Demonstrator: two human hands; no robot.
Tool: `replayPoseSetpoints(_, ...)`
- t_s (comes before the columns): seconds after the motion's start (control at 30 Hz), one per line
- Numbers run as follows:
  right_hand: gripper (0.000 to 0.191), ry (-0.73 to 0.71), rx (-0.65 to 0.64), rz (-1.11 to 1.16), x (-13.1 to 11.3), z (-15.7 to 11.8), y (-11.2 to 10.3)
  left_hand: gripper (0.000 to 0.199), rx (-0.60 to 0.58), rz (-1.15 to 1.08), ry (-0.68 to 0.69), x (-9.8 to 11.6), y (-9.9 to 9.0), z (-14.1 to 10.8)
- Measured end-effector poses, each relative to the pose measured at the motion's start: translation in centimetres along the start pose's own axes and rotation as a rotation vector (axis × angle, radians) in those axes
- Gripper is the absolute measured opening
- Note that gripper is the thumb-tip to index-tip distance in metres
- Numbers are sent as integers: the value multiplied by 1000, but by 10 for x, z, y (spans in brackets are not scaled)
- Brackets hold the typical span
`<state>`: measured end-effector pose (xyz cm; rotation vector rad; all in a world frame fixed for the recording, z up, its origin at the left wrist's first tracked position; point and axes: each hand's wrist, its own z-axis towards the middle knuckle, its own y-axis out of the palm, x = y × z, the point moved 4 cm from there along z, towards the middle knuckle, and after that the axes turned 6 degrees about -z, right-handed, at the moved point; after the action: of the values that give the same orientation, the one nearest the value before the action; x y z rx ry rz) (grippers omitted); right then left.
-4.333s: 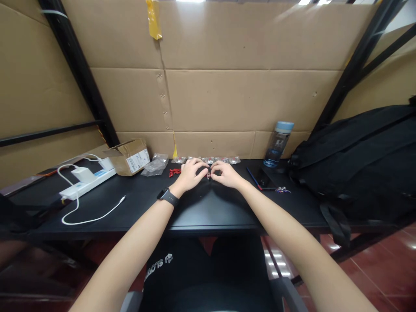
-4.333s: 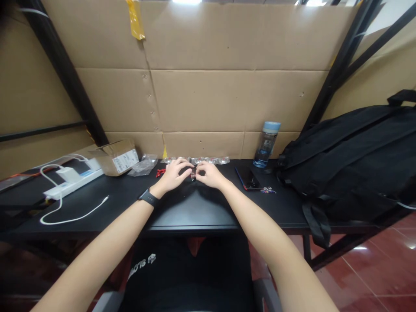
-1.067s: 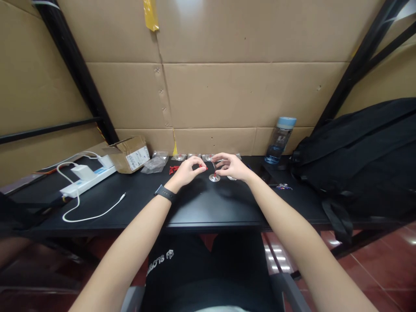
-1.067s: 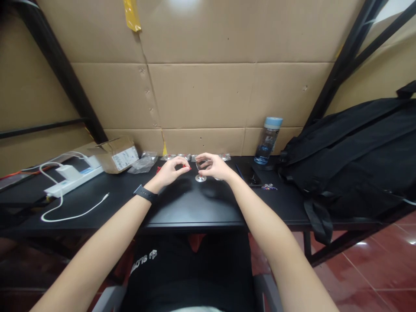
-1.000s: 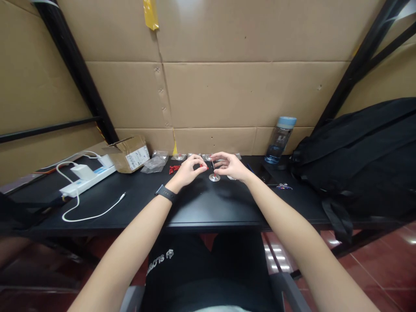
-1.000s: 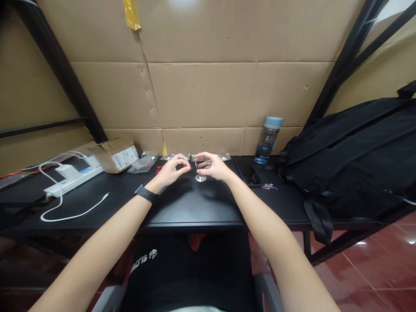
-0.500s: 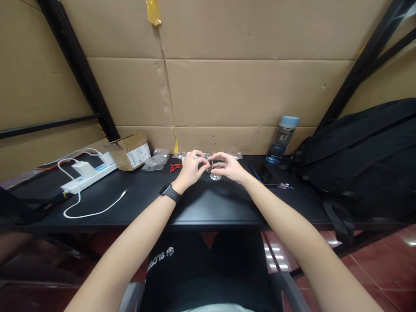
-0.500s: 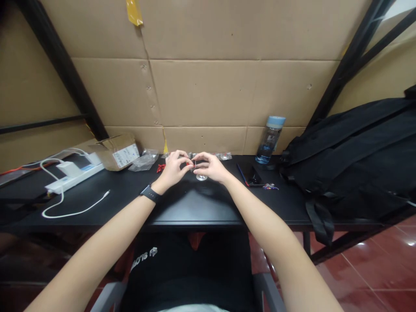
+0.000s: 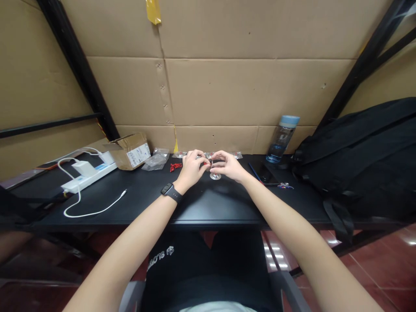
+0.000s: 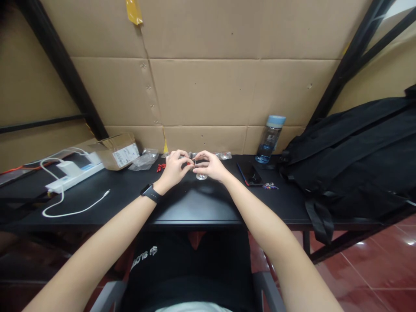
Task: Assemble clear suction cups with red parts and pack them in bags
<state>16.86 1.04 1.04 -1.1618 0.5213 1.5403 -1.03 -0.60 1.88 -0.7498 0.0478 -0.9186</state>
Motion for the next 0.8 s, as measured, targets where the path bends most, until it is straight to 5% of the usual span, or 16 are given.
replayPoseSetpoints(0.23, 49, 0, -79, -62, 1, 1, -3, 9, 15, -29, -17, -3, -3, 2)
replayPoseSetpoints(0.63, 34, -40, 20, -92, 4, 4, 1, 10, 0, -85, 42, 1, -3, 2)
replayPoseSetpoints(0.8, 27, -103, -76, -397, -3, -1, 0, 24, 144, -136, -29, -4, -21, 6)
